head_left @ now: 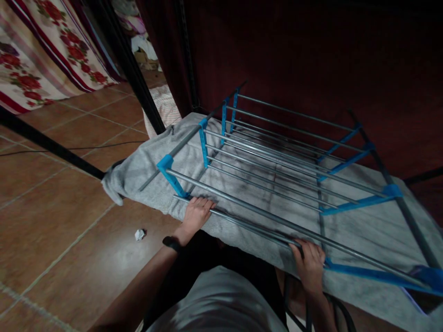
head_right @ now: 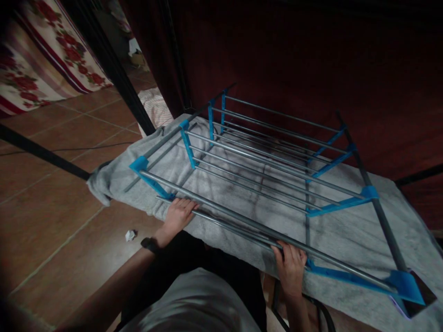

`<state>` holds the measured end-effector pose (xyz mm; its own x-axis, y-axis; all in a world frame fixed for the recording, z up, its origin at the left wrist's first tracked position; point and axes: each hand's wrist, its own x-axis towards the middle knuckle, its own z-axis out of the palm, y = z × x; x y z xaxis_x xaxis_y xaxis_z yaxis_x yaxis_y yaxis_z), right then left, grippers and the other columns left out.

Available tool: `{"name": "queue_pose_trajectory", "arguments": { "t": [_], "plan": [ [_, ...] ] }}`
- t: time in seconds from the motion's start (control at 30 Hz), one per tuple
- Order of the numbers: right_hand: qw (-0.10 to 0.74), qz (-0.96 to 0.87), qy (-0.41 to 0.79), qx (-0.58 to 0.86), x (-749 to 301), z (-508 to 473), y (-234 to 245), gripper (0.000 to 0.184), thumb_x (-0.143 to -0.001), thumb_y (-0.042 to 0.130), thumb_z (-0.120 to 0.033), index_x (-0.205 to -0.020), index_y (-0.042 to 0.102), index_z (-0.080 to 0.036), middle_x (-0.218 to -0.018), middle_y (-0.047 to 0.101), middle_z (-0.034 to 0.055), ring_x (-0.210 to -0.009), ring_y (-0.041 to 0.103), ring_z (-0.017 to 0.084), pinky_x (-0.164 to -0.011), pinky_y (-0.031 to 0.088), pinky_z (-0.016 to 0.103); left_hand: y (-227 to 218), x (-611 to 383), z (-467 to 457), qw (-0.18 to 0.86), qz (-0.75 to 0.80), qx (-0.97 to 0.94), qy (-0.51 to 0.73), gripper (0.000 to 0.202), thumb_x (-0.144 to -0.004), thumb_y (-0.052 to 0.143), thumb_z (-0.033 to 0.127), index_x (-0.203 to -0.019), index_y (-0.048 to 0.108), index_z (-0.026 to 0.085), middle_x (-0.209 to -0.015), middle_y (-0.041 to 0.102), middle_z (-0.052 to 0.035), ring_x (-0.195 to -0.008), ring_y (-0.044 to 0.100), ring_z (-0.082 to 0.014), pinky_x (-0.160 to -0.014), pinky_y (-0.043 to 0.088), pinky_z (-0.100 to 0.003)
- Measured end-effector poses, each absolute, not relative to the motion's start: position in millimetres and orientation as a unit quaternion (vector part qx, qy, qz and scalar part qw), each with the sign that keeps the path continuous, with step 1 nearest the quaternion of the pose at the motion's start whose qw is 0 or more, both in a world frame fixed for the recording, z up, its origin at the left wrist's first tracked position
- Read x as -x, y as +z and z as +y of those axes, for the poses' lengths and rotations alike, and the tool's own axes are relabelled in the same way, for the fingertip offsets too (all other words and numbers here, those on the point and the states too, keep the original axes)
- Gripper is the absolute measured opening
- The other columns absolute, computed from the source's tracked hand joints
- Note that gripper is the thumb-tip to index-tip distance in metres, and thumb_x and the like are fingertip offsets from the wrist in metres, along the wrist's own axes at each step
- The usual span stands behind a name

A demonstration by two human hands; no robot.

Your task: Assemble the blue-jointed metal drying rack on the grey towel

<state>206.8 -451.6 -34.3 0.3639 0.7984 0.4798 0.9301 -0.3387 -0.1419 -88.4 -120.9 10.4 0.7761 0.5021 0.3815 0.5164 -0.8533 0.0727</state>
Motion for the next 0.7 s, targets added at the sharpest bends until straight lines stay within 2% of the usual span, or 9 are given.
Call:
{"name": "queue_pose_trajectory", "arguments": {
  "t": [0.4,0.7],
  "plan": [
    [0.201,-0.503,-0.211,0.814,-216,-452,-35,0.042,-0.093,0.050,-0.059,-0.101,0.061,-0.020,-0.089,0.067,0.0091,-0.093,0.058,0.028,-0.091,0.035,0.045,12,76,-136,0.003,-0.281,0.941,-0.189,0.029,-0.102,0.042,0.030,-0.090,0.066,0.019,-0.081,0.067,-0.0066,-0.078,0.058,-0.0215,-0.071,0.033,-0.037],
    [0.205,-0.488,-0.186,0.827,-225,-452,-37,0.050,-0.091,0.046,-0.066,-0.097,0.062,-0.019,-0.086,0.067,0.0095,-0.091,0.058,0.029,-0.088,0.036,0.044,13,71,-135,-0.007,-0.277,0.943,-0.184,0.027,-0.101,0.044,0.029,-0.088,0.065,0.019,-0.080,0.068,-0.0061,-0.079,0.061,-0.0214,-0.073,0.035,-0.037]
  ]
}}
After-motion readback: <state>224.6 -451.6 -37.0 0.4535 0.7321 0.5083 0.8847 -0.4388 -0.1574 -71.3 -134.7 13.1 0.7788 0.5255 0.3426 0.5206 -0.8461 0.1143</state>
